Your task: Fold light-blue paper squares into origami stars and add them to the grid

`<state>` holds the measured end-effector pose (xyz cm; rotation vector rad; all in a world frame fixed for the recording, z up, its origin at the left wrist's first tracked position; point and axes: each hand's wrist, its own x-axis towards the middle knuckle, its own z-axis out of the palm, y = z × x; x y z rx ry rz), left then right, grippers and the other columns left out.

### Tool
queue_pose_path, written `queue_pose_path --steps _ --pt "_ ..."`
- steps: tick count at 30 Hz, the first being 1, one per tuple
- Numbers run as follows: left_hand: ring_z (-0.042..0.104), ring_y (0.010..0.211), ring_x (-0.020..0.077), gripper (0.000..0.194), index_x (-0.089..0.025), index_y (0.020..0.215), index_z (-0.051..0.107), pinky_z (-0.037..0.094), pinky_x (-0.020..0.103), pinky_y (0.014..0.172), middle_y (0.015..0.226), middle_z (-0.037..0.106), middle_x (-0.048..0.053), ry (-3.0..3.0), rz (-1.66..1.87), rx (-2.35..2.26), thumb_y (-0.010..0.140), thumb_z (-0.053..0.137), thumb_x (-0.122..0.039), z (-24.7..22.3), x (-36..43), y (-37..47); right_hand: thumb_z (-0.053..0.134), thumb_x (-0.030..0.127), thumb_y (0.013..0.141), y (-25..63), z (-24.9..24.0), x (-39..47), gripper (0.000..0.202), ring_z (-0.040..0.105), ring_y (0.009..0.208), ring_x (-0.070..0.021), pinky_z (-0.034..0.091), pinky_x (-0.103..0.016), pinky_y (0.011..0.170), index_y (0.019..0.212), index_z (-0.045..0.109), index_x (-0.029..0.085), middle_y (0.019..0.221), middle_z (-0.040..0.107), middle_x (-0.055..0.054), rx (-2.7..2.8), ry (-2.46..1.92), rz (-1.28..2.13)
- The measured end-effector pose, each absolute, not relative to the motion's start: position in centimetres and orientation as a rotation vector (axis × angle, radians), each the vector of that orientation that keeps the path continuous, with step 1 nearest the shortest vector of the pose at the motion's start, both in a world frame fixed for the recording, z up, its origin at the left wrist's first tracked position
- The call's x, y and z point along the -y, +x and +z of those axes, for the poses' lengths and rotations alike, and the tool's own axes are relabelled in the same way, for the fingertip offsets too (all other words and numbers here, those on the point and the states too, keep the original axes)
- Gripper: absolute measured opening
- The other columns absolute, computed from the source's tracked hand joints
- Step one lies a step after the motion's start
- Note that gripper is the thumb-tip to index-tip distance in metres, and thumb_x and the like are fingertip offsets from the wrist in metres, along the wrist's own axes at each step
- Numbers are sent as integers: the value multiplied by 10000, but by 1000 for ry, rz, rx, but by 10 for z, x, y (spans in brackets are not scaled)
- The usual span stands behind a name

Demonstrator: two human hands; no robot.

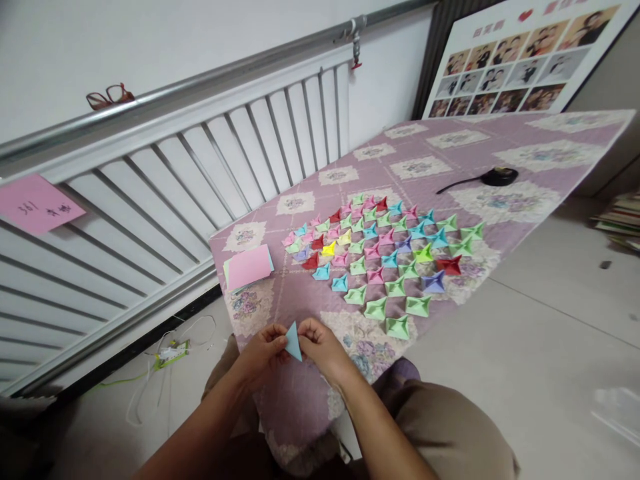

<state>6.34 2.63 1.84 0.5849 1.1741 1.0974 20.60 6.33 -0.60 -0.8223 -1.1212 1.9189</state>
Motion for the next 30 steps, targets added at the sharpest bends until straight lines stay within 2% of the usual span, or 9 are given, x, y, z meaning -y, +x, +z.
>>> queue_pose_path --steps 10,13,15,21,26,30 --pt "440 452 58 453 -166 755 538 328 204 485 567 535 -64 601 1138 -1223 510 842 -396 17 -27 65 627 360 765 208 -7 -66 186 431 544 -88 327 -226 539 716 540 203 591 505 62 1332 -865 1771" --pt "430 466 56 444 -167 763 542 331 201 493 571 524 -66 576 1161 -1212 523 838 -395 16 -27 64 546 341 826 212 -3 -65 141 526 670 -128 394 -254 641 805 602 214 710 589 23 1449 -828 1709" --pt "425 477 57 446 -167 774 549 335 201 500 584 517 -64 559 1176 -1230 534 830 -417 14 -27 62 485 313 858 214 1 -65 179 556 763 -155 411 -281 719 884 641 228 795 626 2 1576 -815 1630" --pt "443 528 63 431 -161 826 586 343 205 546 641 529 -44 554 1171 -1297 593 788 -463 8 -27 58 485 205 822 213 6 -61 245 581 840 -178 427 -303 779 1002 646 250 881 653 -9 1738 -692 1601" --pt "451 569 79 310 -167 892 630 327 209 555 702 575 -24 804 1055 -1362 705 701 -403 10 -26 57 561 245 810 213 -1 -61 76 559 803 -174 414 -292 739 843 628 231 858 632 -15 1808 -771 1477" --pt "527 712 125 291 -200 1034 633 402 249 681 836 624 4 1067 1003 -1419 750 639 -265 16 -27 52 575 289 819 216 -4 -63 81 527 746 -160 387 -277 699 767 588 228 772 598 1 1827 -785 1385"
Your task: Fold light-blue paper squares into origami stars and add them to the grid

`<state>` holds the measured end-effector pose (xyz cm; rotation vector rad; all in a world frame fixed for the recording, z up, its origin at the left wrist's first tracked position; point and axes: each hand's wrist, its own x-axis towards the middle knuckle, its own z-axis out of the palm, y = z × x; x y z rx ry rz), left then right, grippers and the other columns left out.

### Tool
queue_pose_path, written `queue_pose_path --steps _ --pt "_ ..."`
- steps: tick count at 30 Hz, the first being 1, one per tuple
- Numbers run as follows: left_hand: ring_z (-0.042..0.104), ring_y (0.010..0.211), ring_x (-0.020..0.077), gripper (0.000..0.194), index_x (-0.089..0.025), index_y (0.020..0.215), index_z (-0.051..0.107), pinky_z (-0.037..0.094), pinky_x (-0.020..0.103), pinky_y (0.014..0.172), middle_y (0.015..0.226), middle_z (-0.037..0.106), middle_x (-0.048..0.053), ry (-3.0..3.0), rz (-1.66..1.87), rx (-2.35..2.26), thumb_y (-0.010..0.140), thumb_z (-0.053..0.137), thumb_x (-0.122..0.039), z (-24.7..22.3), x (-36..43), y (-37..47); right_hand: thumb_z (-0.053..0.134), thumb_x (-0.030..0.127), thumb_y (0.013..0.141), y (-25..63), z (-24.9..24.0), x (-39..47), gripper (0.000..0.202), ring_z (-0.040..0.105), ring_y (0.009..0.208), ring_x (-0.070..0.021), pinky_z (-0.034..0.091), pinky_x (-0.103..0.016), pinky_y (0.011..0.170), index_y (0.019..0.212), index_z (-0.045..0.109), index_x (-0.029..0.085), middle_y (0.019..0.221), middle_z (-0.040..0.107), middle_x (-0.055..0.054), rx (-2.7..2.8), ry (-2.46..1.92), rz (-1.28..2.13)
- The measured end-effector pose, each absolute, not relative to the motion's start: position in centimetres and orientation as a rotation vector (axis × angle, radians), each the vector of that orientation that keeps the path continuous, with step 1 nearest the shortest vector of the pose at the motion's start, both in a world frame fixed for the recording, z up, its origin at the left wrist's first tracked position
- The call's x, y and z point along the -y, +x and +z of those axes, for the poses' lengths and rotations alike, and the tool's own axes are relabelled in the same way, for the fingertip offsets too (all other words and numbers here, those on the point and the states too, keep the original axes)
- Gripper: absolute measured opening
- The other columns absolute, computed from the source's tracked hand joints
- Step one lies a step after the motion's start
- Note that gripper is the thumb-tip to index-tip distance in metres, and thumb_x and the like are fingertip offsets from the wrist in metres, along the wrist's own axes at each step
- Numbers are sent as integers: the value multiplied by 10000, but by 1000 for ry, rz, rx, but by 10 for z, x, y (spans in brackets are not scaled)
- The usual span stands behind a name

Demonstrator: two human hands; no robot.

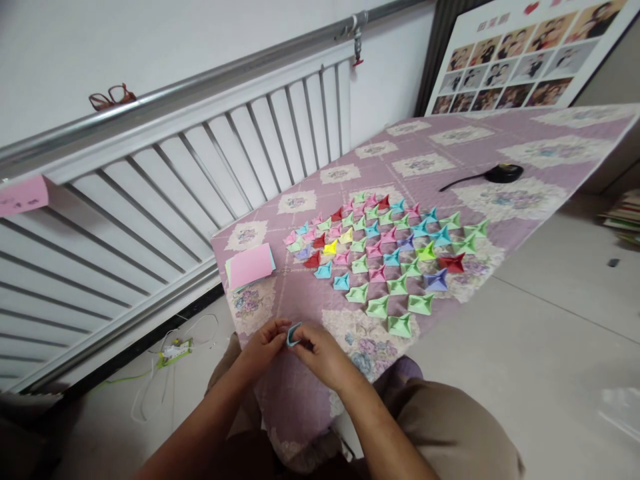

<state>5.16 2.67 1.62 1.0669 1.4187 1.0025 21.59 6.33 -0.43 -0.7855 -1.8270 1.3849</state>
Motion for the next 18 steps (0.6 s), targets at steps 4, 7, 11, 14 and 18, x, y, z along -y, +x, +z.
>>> queue_pose_path --steps 4,7,11,14,18 --pt "556 835 160 327 -216 1052 654 419 281 787 957 632 34 1328 978 -1381 737 599 -146 27 -26 46 588 323 818 218 -6 -64 125 499 691 -153 362 -266 650 737 589 228 716 570 4 1857 -750 1369" --pt "554 856 166 272 -214 964 683 414 281 797 976 633 41 1481 916 -1326 739 569 -112 35 -25 44 598 333 811 219 -6 -64 132 495 682 -149 358 -261 633 734 594 226 717 567 7 1860 -760 1395" --pt "542 777 159 118 -190 849 665 408 267 738 824 622 21 1453 871 -1322 745 609 -181 41 -25 44 586 367 824 222 -4 -65 160 505 697 -153 374 -269 652 753 619 227 703 570 7 1843 -790 1407" --pt "518 733 150 88 -176 742 629 395 256 701 760 600 12 1432 874 -1326 746 636 -263 39 -25 46 562 396 842 222 -2 -66 204 529 756 -164 398 -286 707 765 645 226 764 602 -13 1810 -774 1407" --pt "463 644 126 120 -178 695 575 355 242 629 666 540 -18 1398 913 -1510 730 644 -270 30 -24 52 584 418 817 220 -7 -67 233 516 715 -156 395 -281 671 707 634 220 723 587 -9 1723 -858 1413"
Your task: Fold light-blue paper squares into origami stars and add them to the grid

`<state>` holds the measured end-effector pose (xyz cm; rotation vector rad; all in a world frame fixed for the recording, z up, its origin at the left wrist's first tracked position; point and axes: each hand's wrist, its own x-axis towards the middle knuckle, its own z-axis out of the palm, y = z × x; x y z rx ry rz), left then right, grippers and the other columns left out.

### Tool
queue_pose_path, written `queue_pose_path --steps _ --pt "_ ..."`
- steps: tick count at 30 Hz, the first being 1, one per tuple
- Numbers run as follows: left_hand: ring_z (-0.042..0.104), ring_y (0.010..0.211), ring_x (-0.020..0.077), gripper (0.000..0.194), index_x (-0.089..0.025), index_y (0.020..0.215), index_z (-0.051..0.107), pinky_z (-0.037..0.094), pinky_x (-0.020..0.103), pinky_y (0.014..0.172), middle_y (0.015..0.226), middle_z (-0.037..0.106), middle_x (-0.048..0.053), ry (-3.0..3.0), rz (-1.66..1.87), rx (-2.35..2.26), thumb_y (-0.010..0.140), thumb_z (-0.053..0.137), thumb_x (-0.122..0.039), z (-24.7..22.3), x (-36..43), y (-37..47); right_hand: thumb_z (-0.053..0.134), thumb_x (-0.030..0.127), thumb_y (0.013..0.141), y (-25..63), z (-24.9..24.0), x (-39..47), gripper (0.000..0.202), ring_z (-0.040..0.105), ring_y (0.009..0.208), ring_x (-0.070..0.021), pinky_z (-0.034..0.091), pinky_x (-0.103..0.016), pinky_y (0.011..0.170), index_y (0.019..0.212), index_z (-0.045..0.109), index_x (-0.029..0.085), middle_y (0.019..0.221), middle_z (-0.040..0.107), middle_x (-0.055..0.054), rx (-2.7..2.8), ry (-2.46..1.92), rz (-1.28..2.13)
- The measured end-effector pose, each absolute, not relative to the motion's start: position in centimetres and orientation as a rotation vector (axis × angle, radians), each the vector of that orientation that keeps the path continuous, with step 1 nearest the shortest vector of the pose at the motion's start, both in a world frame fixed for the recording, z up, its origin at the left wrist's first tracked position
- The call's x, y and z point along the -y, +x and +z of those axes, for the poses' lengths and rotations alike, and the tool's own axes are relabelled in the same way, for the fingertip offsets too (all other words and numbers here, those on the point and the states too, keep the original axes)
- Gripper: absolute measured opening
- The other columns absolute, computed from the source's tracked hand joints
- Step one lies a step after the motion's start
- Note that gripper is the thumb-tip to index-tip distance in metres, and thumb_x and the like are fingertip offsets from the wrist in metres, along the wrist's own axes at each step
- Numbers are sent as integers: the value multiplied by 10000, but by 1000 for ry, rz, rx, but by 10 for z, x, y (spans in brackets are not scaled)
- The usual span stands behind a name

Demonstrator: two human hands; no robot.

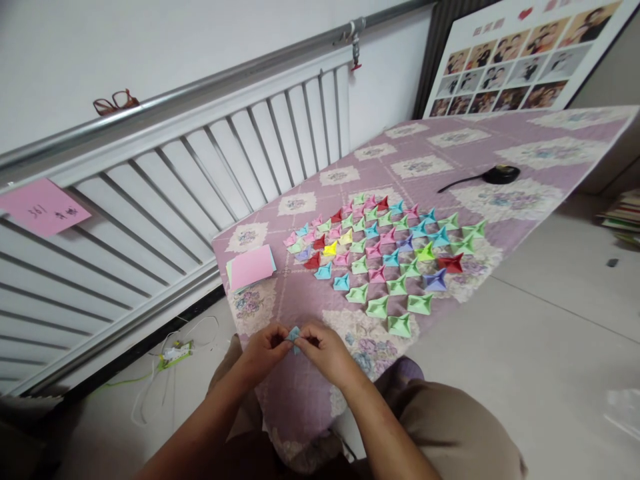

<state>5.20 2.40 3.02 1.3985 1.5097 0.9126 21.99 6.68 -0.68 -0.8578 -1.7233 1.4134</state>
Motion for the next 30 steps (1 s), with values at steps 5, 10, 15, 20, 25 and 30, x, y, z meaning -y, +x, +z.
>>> queue_pose_path --steps 5,10,15,20,25,30 --pt "407 575 105 143 -184 680 519 302 228 563 594 465 -50 1328 950 -1617 717 648 -234 20 -24 60 649 448 740 216 -10 -66 259 434 586 -119 346 -255 567 664 562 216 609 496 35 1517 -947 1515" --pt "504 683 123 207 -182 809 548 373 233 645 733 568 -17 1154 1093 -1492 688 702 -248 17 -26 65 685 445 695 214 -9 -65 278 400 557 -106 320 -247 537 657 526 220 586 458 53 1414 -967 1552" --pt "533 685 139 236 -170 880 624 375 246 638 755 608 7 1082 984 -1422 710 696 -318 6 -25 64 679 432 701 212 -13 -65 266 424 565 -111 333 -250 543 664 521 221 599 490 45 1372 -948 1560" --pt "488 592 138 158 -176 754 621 345 255 588 624 552 -15 1137 892 -1482 740 645 -331 0 -24 62 679 408 702 212 -12 -65 261 433 567 -108 343 -251 552 650 510 216 594 492 49 1370 -957 1571" --pt "434 584 133 115 -185 731 624 310 249 574 617 510 -24 1223 857 -1518 742 616 -299 4 -22 64 667 409 705 213 -8 -66 263 482 613 -121 370 -259 593 870 590 219 655 539 47 1339 -952 1655" --pt "439 614 139 83 -191 737 627 334 252 606 644 524 -17 1299 840 -1527 748 592 -266 3 -21 65 616 399 749 215 -3 -66 204 509 659 -131 383 -265 636 743 634 195 677 584 16 1487 -969 1609"
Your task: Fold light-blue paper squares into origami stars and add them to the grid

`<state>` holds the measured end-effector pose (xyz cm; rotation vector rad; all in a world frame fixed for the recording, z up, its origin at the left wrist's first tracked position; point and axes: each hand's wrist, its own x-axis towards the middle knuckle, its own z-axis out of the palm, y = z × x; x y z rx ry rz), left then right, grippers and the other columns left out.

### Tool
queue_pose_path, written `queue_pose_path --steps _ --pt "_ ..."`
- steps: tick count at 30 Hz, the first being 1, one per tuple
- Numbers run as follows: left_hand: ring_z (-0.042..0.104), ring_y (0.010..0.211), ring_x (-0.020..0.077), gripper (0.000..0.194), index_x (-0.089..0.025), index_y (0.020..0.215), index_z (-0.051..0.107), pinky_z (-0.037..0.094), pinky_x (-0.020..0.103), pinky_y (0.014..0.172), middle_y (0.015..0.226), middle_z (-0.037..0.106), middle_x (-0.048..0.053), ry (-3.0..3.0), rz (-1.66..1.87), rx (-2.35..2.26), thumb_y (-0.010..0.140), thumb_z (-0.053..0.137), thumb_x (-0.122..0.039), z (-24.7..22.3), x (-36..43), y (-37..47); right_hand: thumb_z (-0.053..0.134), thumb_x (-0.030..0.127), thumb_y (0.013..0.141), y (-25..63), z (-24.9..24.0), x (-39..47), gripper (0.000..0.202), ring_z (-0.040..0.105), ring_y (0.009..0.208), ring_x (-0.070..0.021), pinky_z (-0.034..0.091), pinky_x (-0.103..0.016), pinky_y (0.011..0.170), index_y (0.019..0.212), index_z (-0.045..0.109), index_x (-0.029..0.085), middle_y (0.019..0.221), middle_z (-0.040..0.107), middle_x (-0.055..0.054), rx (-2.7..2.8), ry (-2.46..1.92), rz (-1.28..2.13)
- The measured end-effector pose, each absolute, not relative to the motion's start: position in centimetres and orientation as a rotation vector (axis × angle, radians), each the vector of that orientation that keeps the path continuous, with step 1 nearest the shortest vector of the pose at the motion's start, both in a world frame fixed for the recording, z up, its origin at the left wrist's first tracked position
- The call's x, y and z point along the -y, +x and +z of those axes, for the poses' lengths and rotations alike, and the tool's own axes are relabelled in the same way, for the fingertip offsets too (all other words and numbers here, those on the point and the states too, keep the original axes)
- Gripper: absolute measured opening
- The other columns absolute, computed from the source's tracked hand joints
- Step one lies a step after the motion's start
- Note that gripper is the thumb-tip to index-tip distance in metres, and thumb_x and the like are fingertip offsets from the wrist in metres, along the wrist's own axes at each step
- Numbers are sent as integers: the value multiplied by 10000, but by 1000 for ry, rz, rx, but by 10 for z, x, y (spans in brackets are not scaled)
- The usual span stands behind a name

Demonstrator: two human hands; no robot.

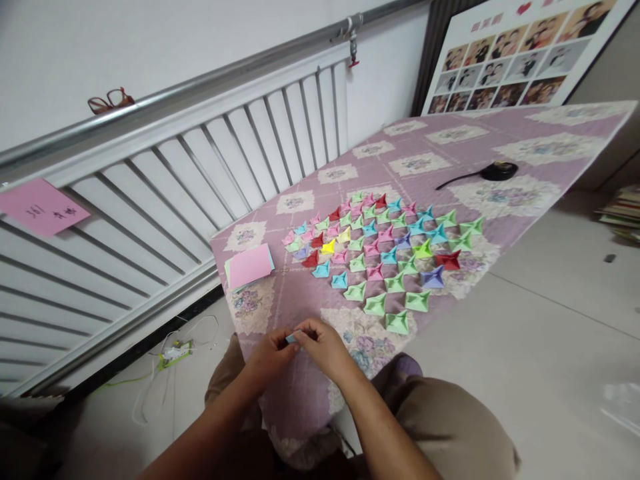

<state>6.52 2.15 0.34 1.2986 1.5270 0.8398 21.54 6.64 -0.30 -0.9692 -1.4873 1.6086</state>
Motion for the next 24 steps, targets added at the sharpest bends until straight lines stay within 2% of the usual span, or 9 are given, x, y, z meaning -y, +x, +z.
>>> queue_pose_path --steps 8,15,24 --pt "469 641 136 128 -175 803 615 371 243 624 664 546 -25 1342 636 -1658 782 546 -280 3 -21 67 591 410 752 216 -1 -64 234 490 632 -121 383 -246 617 672 602 191 642 548 28 1464 -1019 1513" --pt "472 647 133 117 -184 724 560 368 243 634 663 530 -28 1430 641 -1753 784 525 -277 0 -21 72 537 388 776 214 -2 -63 230 468 619 -118 372 -238 600 651 565 198 629 517 34 1481 -1066 1468" --pt "450 587 118 117 -179 778 594 353 232 579 631 524 -37 1308 727 -1571 785 514 -266 4 -18 72 529 392 787 213 -5 -66 235 460 623 -120 368 -237 595 658 534 195 637 497 30 1441 -1056 1458"
